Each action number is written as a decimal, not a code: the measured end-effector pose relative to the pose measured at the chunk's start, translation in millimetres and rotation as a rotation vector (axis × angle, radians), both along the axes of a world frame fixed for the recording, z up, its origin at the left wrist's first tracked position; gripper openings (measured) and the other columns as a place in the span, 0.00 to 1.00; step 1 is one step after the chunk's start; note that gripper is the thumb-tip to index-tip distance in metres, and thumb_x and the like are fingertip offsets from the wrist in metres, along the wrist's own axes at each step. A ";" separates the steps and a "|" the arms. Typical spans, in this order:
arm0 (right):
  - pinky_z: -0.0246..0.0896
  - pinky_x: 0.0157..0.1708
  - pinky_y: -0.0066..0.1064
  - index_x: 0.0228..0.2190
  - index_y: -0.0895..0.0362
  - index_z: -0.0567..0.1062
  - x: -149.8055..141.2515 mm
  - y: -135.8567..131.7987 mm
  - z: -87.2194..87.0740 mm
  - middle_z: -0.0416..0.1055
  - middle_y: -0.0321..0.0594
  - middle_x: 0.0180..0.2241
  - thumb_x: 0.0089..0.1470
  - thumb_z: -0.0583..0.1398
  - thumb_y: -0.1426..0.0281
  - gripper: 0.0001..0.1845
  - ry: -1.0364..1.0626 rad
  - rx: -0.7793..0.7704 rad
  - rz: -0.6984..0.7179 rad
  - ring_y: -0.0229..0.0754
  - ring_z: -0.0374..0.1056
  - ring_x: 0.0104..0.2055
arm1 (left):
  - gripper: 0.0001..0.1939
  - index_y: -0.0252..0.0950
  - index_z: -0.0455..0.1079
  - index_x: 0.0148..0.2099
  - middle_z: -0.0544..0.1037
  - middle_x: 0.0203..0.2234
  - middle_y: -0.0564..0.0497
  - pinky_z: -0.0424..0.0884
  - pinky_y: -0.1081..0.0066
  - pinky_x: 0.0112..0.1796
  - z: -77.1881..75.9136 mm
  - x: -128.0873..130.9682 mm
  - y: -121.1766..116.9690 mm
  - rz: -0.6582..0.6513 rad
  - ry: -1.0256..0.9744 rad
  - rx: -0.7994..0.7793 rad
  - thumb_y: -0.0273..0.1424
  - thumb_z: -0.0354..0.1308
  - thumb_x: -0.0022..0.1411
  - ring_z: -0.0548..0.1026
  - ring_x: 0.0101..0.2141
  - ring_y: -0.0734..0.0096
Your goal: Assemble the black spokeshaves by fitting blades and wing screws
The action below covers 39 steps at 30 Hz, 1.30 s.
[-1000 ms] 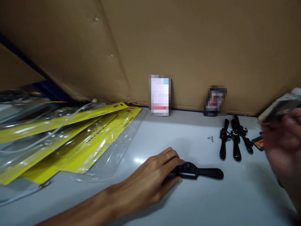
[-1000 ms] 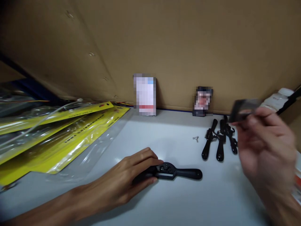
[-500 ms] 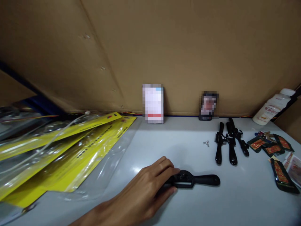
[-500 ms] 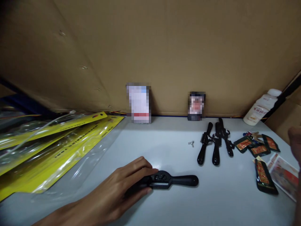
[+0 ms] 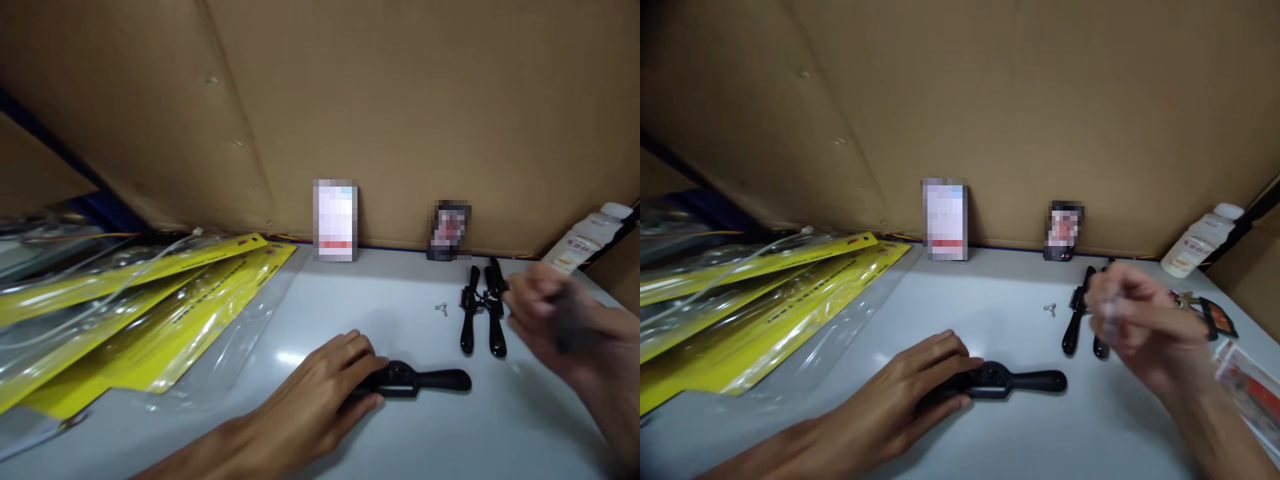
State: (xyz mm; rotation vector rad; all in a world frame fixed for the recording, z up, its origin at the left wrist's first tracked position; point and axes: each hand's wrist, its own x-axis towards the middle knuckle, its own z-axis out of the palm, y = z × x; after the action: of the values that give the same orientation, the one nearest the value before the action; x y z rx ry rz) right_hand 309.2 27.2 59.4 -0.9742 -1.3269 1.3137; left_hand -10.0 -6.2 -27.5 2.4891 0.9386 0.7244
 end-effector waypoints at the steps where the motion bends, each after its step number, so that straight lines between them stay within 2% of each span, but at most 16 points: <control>1: 0.39 0.17 0.28 0.29 0.51 0.75 -19.6 -0.7 -5.4 0.60 0.30 0.22 0.46 0.72 0.59 0.14 -0.026 -0.062 0.064 0.32 0.45 0.19 | 0.15 0.41 0.69 0.57 0.75 0.41 0.48 0.75 0.62 0.38 0.3 0.1 0.2 0.001 -0.001 -0.011 0.24 0.59 0.70 0.75 0.40 0.59; 3: 0.41 0.18 0.28 0.30 0.53 0.77 -52.3 -4.2 -19.3 0.63 0.32 0.22 0.49 0.70 0.62 0.10 -0.155 -0.099 0.176 0.34 0.51 0.20 | 0.14 0.40 0.69 0.56 0.74 0.41 0.48 0.75 0.63 0.38 1.3 0.4 0.4 0.005 -0.006 -0.040 0.25 0.58 0.71 0.75 0.40 0.60; 5: 0.50 0.24 0.30 0.30 0.54 0.78 -72.7 -8.5 -33.4 0.67 0.34 0.24 0.52 0.67 0.63 0.08 -0.307 -0.068 0.200 0.36 0.57 0.25 | 0.11 0.39 0.70 0.53 0.74 0.40 0.49 0.74 0.64 0.38 2.9 1.1 0.5 0.010 -0.009 -0.067 0.25 0.59 0.71 0.74 0.39 0.61; 7: 0.53 0.28 0.32 0.30 0.55 0.77 -82.0 -11.8 -44.4 0.69 0.35 0.26 0.54 0.65 0.63 0.08 -0.413 -0.031 0.184 0.38 0.59 0.28 | 0.07 0.38 0.71 0.48 0.73 0.39 0.49 0.73 0.65 0.37 4.9 2.0 0.5 0.011 -0.009 -0.094 0.24 0.61 0.69 0.74 0.38 0.62; 10: 0.53 0.30 0.33 0.30 0.55 0.77 -85.2 -13.4 -53.8 0.68 0.35 0.26 0.54 0.62 0.62 0.09 -0.504 -0.011 0.173 0.40 0.59 0.29 | 0.06 0.37 0.70 0.44 0.73 0.38 0.50 0.73 0.66 0.37 7.0 2.9 0.9 0.012 -0.005 -0.124 0.23 0.63 0.67 0.74 0.38 0.63; 20: 0.51 0.29 0.33 0.29 0.55 0.75 -85.8 -10.3 -62.9 0.67 0.34 0.25 0.54 0.61 0.64 0.08 -0.541 -0.005 0.182 0.39 0.58 0.28 | 0.09 0.36 0.70 0.45 0.74 0.39 0.51 0.73 0.67 0.37 6.9 1.8 1.8 0.017 -0.004 -0.099 0.22 0.65 0.65 0.74 0.37 0.64; 25: 0.53 0.30 0.32 0.30 0.55 0.75 -86.1 -9.7 -69.4 0.67 0.33 0.25 0.55 0.61 0.70 0.03 -0.532 0.012 0.181 0.39 0.60 0.29 | 0.07 0.35 0.70 0.45 0.73 0.38 0.50 0.73 0.66 0.36 4.4 1.7 1.6 0.015 0.025 -0.065 0.23 0.64 0.67 0.73 0.36 0.64; 28: 0.53 0.28 0.31 0.30 0.55 0.75 -86.6 -9.0 -69.7 0.66 0.32 0.24 0.55 0.60 0.75 0.04 -0.570 0.030 0.186 0.37 0.60 0.27 | 0.05 0.34 0.71 0.45 0.74 0.38 0.49 0.74 0.64 0.35 2.9 0.9 0.9 0.004 0.087 0.003 0.26 0.63 0.69 0.73 0.36 0.61; 31: 0.52 0.27 0.30 0.29 0.56 0.75 -86.8 -8.4 -67.1 0.66 0.32 0.23 0.55 0.60 0.78 0.06 -0.617 0.039 0.185 0.37 0.60 0.26 | 0.06 0.34 0.71 0.45 0.75 0.37 0.48 0.75 0.63 0.35 2.2 0.8 1.1 -0.016 0.155 0.127 0.31 0.58 0.74 0.73 0.37 0.60; 35: 0.53 0.27 0.30 0.28 0.56 0.74 -87.2 -8.7 -64.2 0.67 0.32 0.23 0.54 0.60 0.78 0.06 -0.644 0.045 0.175 0.37 0.61 0.26 | 0.18 0.34 0.72 0.42 0.76 0.35 0.48 0.75 0.63 0.34 2.5 2.3 2.5 -0.019 0.173 0.244 0.37 0.46 0.80 0.73 0.36 0.61; 39: 0.54 0.28 0.30 0.28 0.55 0.75 -89.9 -9.8 -64.7 0.68 0.32 0.23 0.53 0.60 0.81 0.09 -0.664 0.056 0.199 0.37 0.61 0.26 | 0.19 0.35 0.71 0.41 0.76 0.34 0.48 0.74 0.64 0.33 2.3 2.8 2.4 -0.014 0.177 0.257 0.38 0.44 0.80 0.73 0.35 0.62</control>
State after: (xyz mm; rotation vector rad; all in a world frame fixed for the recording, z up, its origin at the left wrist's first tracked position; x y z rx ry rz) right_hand 219.3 17.3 -5.3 -1.3304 -1.9912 1.1247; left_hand -7.1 -3.8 -25.2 2.8211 0.9378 0.6651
